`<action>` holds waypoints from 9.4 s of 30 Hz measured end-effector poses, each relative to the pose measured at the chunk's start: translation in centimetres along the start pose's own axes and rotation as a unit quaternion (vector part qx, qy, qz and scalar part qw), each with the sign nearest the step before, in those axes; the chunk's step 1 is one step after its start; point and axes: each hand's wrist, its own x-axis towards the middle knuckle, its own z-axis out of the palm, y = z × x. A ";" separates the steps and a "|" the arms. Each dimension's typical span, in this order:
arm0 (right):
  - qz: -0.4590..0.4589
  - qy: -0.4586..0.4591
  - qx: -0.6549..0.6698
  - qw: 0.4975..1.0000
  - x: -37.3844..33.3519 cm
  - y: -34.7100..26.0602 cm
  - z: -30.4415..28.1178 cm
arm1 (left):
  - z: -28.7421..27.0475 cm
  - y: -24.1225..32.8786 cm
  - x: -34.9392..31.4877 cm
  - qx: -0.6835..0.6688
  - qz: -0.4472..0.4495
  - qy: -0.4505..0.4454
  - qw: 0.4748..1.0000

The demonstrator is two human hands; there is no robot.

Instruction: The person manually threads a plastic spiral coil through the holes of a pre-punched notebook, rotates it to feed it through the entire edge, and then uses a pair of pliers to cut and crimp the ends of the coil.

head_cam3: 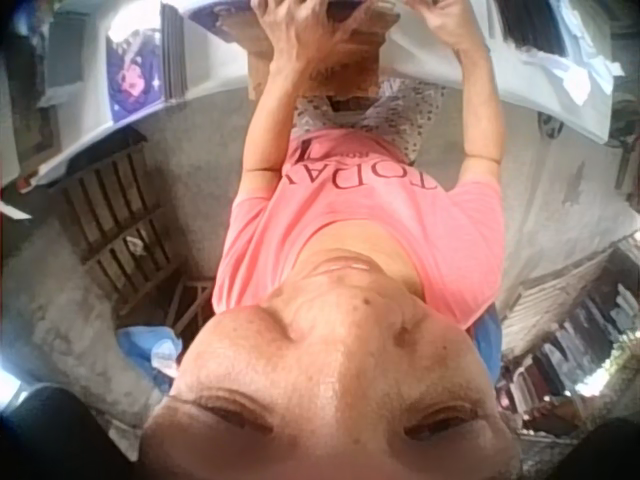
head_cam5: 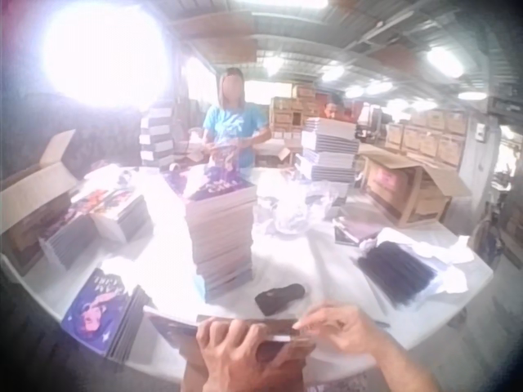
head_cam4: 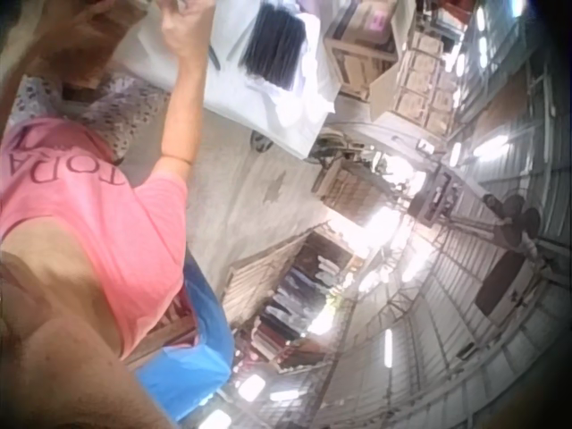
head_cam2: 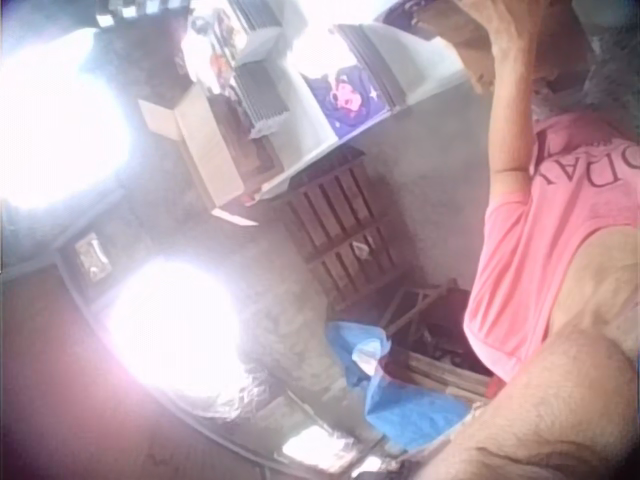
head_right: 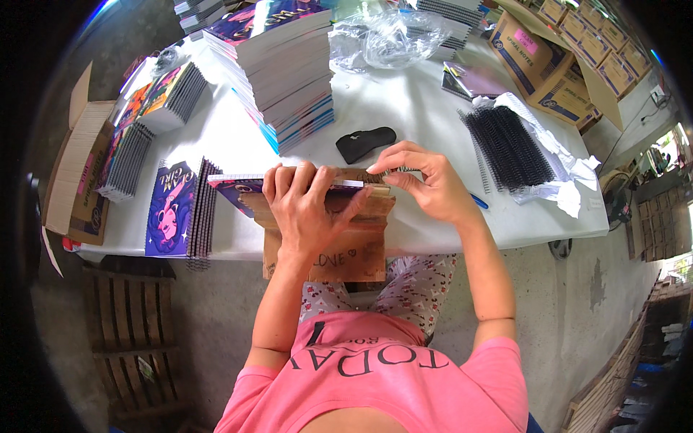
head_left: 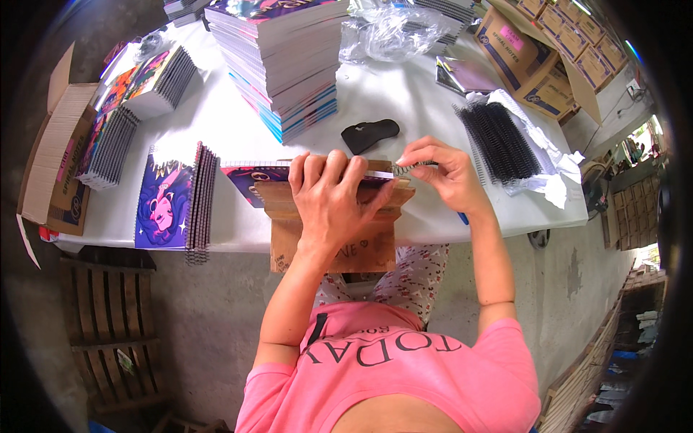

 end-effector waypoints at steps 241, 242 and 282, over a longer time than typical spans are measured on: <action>0.120 0.097 0.216 0.964 22.5 6.4 33.4 | -14.9 -27.9 -12.6 -0.323 -0.474 0.358 0.737; 0.137 0.105 0.251 0.953 22.7 7.0 33.7 | -14.4 -28.4 -12.4 -0.337 -0.477 0.379 0.718; 0.324 0.003 -0.188 0.927 29.3 0.2 -3.2 | -4.4 -3.6 -10.0 -0.192 0.051 -0.299 0.933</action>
